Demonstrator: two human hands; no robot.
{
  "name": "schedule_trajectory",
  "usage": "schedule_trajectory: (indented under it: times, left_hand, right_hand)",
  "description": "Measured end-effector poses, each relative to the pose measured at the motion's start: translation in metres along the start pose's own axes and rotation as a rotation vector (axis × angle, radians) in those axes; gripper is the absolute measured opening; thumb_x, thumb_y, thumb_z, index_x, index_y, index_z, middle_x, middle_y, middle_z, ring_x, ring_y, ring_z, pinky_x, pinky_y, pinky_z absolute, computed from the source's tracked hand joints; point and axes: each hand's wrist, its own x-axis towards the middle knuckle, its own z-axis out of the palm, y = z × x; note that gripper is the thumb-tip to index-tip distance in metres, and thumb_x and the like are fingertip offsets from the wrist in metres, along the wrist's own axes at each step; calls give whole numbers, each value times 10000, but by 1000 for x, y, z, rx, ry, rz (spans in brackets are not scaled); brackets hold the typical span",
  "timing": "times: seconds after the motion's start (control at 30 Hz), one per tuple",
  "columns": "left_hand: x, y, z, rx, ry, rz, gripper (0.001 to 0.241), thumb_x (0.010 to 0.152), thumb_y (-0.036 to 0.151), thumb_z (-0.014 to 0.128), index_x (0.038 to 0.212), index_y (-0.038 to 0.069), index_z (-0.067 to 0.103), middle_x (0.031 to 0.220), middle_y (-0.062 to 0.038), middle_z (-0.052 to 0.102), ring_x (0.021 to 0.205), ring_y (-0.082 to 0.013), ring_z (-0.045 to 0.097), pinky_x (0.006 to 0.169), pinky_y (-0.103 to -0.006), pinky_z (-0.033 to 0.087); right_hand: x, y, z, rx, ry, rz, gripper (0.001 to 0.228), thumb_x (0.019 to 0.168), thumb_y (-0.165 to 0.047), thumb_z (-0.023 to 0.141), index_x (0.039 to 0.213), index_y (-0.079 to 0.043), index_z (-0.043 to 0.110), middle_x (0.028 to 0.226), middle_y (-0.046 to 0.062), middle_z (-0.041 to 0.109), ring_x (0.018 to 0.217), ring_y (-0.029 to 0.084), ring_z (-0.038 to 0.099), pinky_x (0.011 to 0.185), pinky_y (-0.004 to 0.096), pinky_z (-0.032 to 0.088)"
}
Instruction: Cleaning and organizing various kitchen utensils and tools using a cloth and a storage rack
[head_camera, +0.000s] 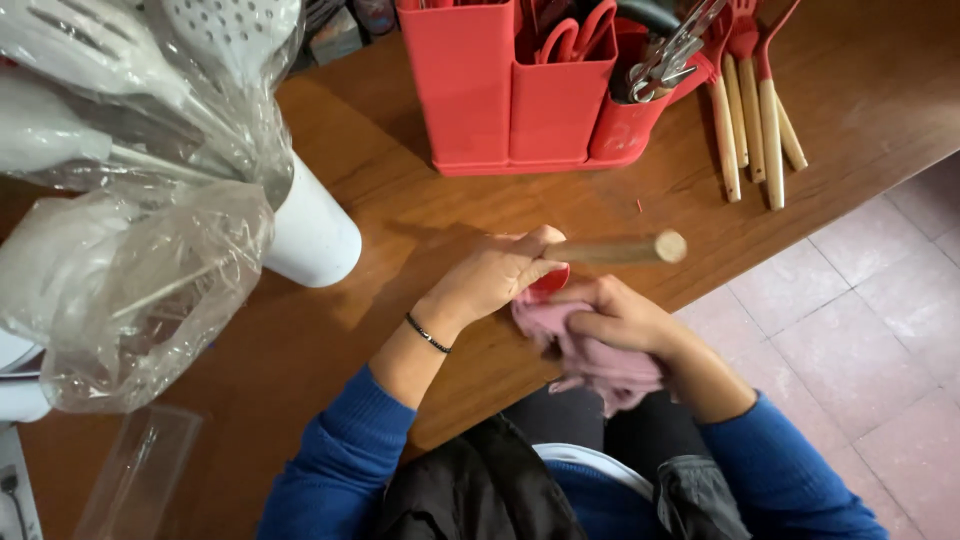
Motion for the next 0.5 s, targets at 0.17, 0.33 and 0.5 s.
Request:
schedule_trajectory:
  times: [0.17,0.33,0.5]
  left_hand:
    - [4,-18,3,-38,22,-12,175,1047,360,540,1043,189,504,790,-105,716,810,-350,737,737,-430,596]
    - [7,-19,9,32,16,22,178,1040,361,554,1063,197,489,796,-96,721,806,-335,744,732,-445,595]
    - [2,-16,7,12,30,-7,181,1028,389,559,1049,212,525,826,-81,742,847,-314,749,763,-423,602]
  right_hand:
    - [-5,-13,-9,-245,152,-147,419,863,-215,583,1234,-74,717,1154,224,747,1064,448,715,816,528,574]
    - [9,-16,23,-878,256,-56,428,808,-293,681,1211,-156,720,1131,156,751,984,348,737,803,437,595]
    - [9,1,24,-622,124,-141,454,825,-261,621,1249,-118,697,1167,139,751,1103,362,710,932,454,557]
